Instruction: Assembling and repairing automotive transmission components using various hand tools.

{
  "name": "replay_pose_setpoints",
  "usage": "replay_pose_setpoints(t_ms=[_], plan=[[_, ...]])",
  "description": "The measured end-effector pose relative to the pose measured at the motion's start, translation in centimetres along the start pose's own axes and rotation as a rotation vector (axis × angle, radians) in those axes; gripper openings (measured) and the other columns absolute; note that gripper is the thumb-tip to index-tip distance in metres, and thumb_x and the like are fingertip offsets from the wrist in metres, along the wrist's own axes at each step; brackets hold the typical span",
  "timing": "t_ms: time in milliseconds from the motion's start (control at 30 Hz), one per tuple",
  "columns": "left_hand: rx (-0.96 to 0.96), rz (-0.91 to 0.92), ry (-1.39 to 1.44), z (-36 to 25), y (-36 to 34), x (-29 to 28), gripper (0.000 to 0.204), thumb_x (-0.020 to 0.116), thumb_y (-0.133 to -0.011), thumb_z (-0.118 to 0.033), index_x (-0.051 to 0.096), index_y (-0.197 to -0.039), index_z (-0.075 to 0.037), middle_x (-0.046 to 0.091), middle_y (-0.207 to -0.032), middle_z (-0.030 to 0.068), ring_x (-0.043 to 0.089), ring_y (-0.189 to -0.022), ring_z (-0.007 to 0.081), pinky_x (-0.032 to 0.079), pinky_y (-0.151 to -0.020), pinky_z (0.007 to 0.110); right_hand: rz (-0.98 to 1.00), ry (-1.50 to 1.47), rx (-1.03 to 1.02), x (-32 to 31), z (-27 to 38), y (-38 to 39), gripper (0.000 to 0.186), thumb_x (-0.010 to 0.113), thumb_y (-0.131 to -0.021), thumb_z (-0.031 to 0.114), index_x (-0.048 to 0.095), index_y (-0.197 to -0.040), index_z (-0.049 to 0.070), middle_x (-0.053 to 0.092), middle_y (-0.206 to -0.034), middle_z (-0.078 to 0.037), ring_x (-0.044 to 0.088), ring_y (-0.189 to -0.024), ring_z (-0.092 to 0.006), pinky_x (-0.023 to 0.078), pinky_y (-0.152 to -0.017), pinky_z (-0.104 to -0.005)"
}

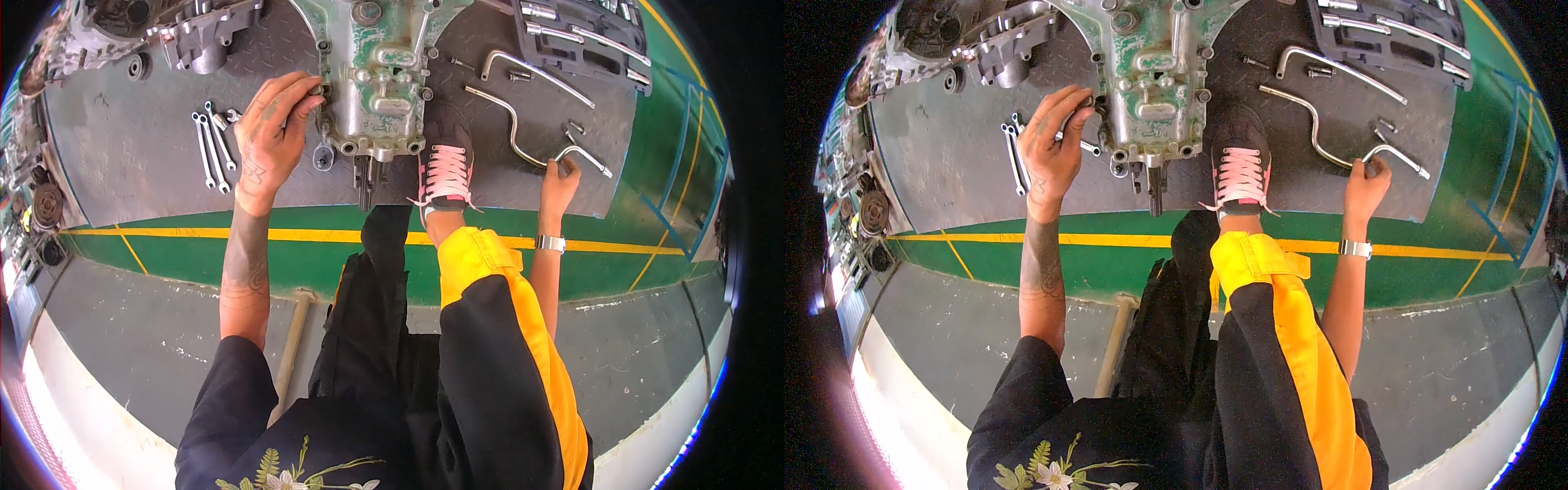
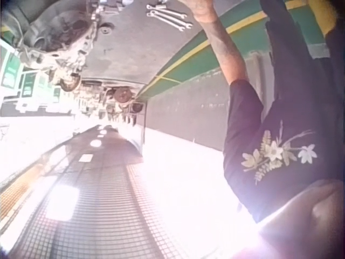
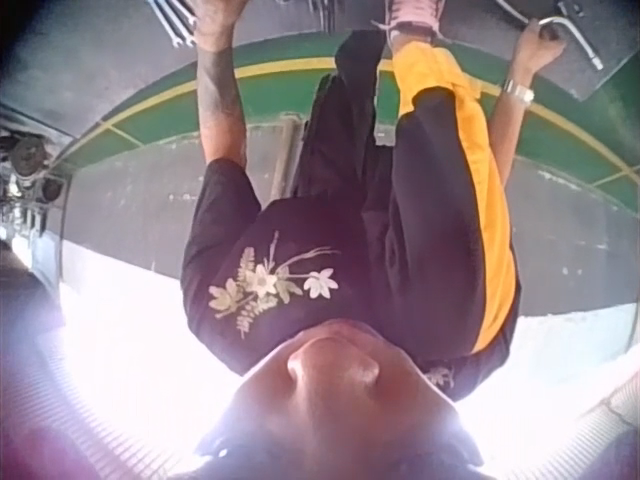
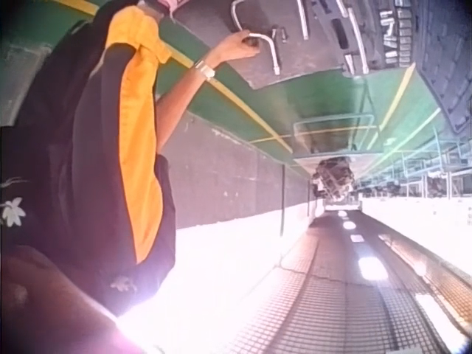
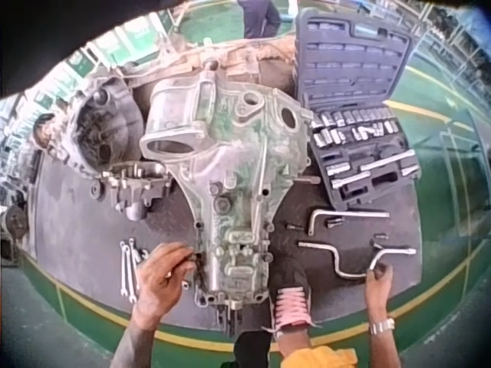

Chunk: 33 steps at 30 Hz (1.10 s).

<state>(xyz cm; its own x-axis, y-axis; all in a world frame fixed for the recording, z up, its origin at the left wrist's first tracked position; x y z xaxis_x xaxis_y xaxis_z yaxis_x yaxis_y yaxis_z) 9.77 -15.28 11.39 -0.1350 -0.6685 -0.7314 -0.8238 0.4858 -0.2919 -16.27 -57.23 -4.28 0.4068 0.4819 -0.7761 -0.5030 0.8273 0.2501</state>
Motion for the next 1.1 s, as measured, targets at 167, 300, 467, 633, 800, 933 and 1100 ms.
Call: replay_pose_setpoints(t_ms=[167, 300, 467, 633, 800, 933, 1100], plan=[[0.045, -0.021, 0.047, -2.0, -1.3, -1.2, 0.025, 0.078, -0.078, 0.000, 0.071, -0.102, 0.001, 0.071, -0.100, 0.0131, 0.069, -0.086, 0.0281, 0.056, -0.075, 0.033, 0.016, -0.013, 0.002, -0.1, 0.5, 0.7, 0.048, 0.071, -0.090, 0.014, 0.051, -0.127, -0.009, 0.052, -0.129, -0.023, 0.065, -0.104, -0.0306, 0.054, -0.089, -0.0382], [0.089, -0.037, 0.134, -5.6, -0.2, -3.3, 0.024, 0.079, -0.078, 0.001, 0.072, -0.101, 0.002, 0.071, -0.100, 0.0135, 0.069, -0.087, 0.0286, 0.056, -0.074, 0.035, 0.025, -0.001, -0.027, 0.0, 0.8, 1.2, 0.048, 0.071, -0.089, 0.013, 0.051, -0.127, -0.008, 0.051, -0.127, -0.021, 0.065, -0.099, -0.0293, 0.054, -0.087, -0.0381], [0.014, 0.085, 0.190, -5.4, 2.3, -1.2, 0.029, 0.078, -0.077, 0.004, 0.070, -0.105, 0.002, 0.071, -0.100, 0.0143, 0.069, -0.088, 0.0317, 0.057, -0.076, 0.038, -0.011, 0.100, -0.139, 0.2, 1.6, 1.0, 0.047, 0.070, -0.090, 0.014, 0.051, -0.127, -0.009, 0.049, -0.128, -0.022, 0.065, -0.095, -0.0290, 0.053, -0.086, -0.0370], [0.137, 0.149, 0.081, -6.8, 2.5, -2.3, 0.030, 0.075, -0.077, 0.009, 0.069, -0.105, 0.003, 0.071, -0.098, 0.0150, 0.068, -0.086, 0.0300, 0.056, -0.073, 0.035, -0.069, 0.037, -0.012, -0.4, 0.8, -0.5, 0.047, 0.067, -0.094, 0.023, 0.052, -0.126, -0.008, 0.064, -0.115, -0.021, 0.066, -0.094, -0.0294, 0.053, -0.086, -0.0366], [0.154, 0.243, 0.075, -6.8, 2.6, -2.3, 0.039, 0.075, -0.071, 0.013, 0.068, -0.108, 0.002, 0.070, -0.098, 0.0133, 0.067, -0.086, 0.0295, 0.056, -0.073, 0.036, -0.022, -0.204, 0.246, -0.9, -1.8, -3.1, 0.040, 0.065, -0.097, 0.025, 0.056, -0.123, -0.004, 0.067, -0.110, -0.011, 0.066, -0.087, -0.0132, 0.052, -0.069, -0.0280], [0.174, 0.312, 0.029, -7.0, 3.4, -2.3, 0.043, 0.075, -0.070, 0.014, 0.067, -0.111, 0.001, 0.069, -0.099, 0.0119, 0.066, -0.086, 0.0288, 0.055, -0.072, 0.037, -0.020, -0.272, 0.257, -1.0, -2.3, -3.0, 0.042, 0.066, -0.096, 0.025, 0.056, -0.125, -0.004, 0.067, -0.112, -0.012, 0.066, -0.091, -0.0163, 0.053, -0.070, -0.0291], [0.172, 0.295, -0.001, -6.2, 3.2, -1.2, 0.043, 0.076, -0.071, 0.011, 0.068, -0.113, 0.001, 0.068, -0.102, 0.0121, 0.066, -0.087, 0.0285, 0.054, -0.072, 0.037, -0.056, 0.106, 0.015, -0.3, 0.0, -1.6, 0.045, 0.066, -0.094, 0.025, 0.057, -0.127, -0.003, 0.066, -0.119, -0.015, 0.064, -0.103, -0.0194, 0.053, -0.080, -0.0319]])
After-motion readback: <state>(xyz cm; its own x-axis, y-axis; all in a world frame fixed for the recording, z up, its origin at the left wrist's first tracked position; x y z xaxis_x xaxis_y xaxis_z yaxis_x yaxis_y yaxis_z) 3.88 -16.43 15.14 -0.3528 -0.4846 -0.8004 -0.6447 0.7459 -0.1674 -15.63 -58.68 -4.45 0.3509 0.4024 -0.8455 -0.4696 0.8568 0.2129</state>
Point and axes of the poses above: each hand's wrist, its own y-axis away from the middle knuckle, its own x-axis out of the palm, z = x × y, the point moved 5 cm from there along -y, towards the middle knuckle
